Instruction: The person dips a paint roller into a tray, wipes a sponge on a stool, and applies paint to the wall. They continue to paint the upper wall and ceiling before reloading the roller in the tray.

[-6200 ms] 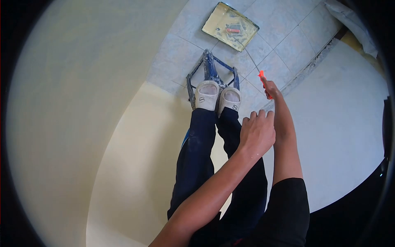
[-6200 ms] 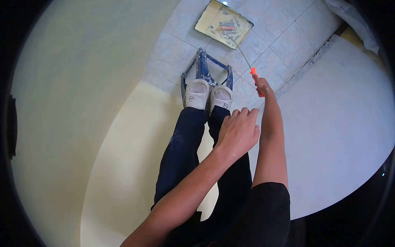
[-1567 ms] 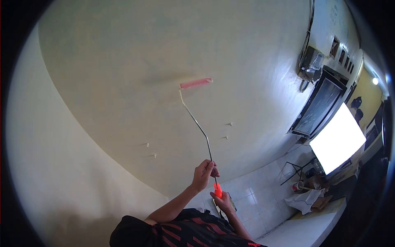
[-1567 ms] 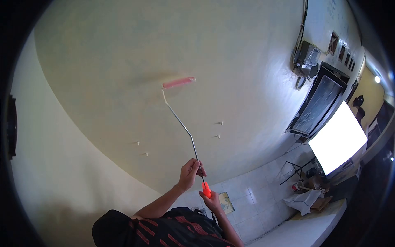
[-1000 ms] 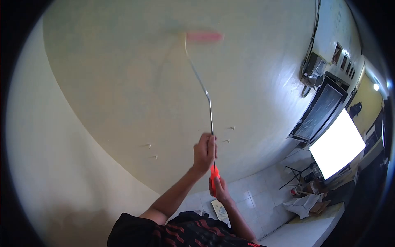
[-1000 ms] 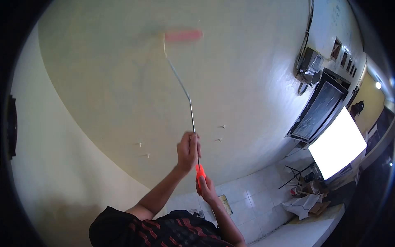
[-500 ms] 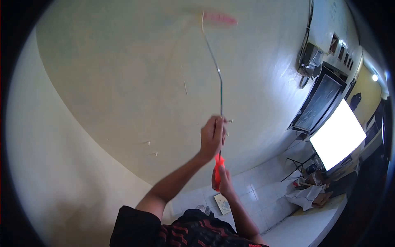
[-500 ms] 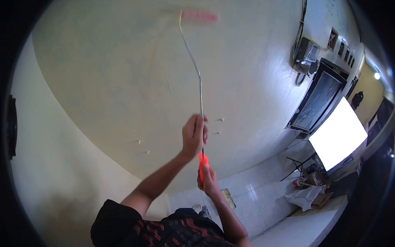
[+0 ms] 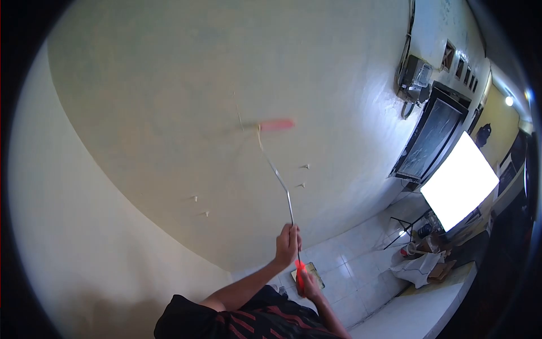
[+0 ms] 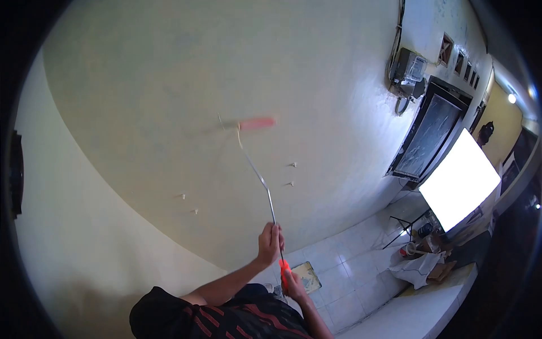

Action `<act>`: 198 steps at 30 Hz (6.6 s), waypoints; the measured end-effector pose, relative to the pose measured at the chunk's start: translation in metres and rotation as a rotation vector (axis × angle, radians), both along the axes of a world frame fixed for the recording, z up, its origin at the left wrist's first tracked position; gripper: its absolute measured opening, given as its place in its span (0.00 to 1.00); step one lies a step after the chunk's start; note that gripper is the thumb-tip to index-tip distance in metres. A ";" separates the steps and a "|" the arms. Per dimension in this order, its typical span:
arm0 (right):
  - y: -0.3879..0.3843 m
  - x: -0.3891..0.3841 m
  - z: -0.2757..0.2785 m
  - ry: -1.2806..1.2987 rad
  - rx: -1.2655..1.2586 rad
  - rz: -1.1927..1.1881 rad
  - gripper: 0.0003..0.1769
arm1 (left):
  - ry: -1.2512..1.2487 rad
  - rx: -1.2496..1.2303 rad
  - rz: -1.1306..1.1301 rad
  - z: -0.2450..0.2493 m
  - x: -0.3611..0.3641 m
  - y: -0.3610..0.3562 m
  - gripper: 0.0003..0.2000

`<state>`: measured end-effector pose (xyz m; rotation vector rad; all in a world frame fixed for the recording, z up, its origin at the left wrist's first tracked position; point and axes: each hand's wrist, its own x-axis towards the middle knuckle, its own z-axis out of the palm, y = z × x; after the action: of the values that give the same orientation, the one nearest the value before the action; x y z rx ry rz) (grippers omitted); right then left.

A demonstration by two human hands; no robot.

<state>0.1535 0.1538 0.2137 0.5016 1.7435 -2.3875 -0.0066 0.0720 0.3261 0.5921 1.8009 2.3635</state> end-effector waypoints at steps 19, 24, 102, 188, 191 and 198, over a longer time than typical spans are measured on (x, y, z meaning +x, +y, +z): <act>0.025 0.016 0.013 -0.140 0.151 -0.085 0.35 | 0.099 -0.156 -0.087 0.003 -0.005 0.024 0.15; 0.069 -0.019 0.103 -0.033 0.427 -0.101 0.33 | 0.147 -0.031 -0.163 0.068 -0.037 0.053 0.15; -0.035 -0.121 0.146 0.266 0.118 0.013 0.33 | 0.372 -0.090 0.259 0.162 -0.081 -0.047 0.15; -0.015 -0.064 0.198 0.187 0.212 -0.079 0.33 | 0.257 -0.003 0.077 0.175 -0.058 -0.032 0.14; -0.007 -0.087 0.254 0.217 0.260 -0.034 0.36 | 0.366 0.079 0.040 0.250 -0.077 -0.032 0.15; -0.021 -0.060 0.119 0.123 0.220 -0.005 0.38 | 0.175 -0.092 0.022 0.108 -0.056 -0.047 0.15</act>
<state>0.0934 0.1328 0.3329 0.3932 2.0733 -2.2864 -0.0623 0.0250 0.4344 0.7933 1.9839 2.2920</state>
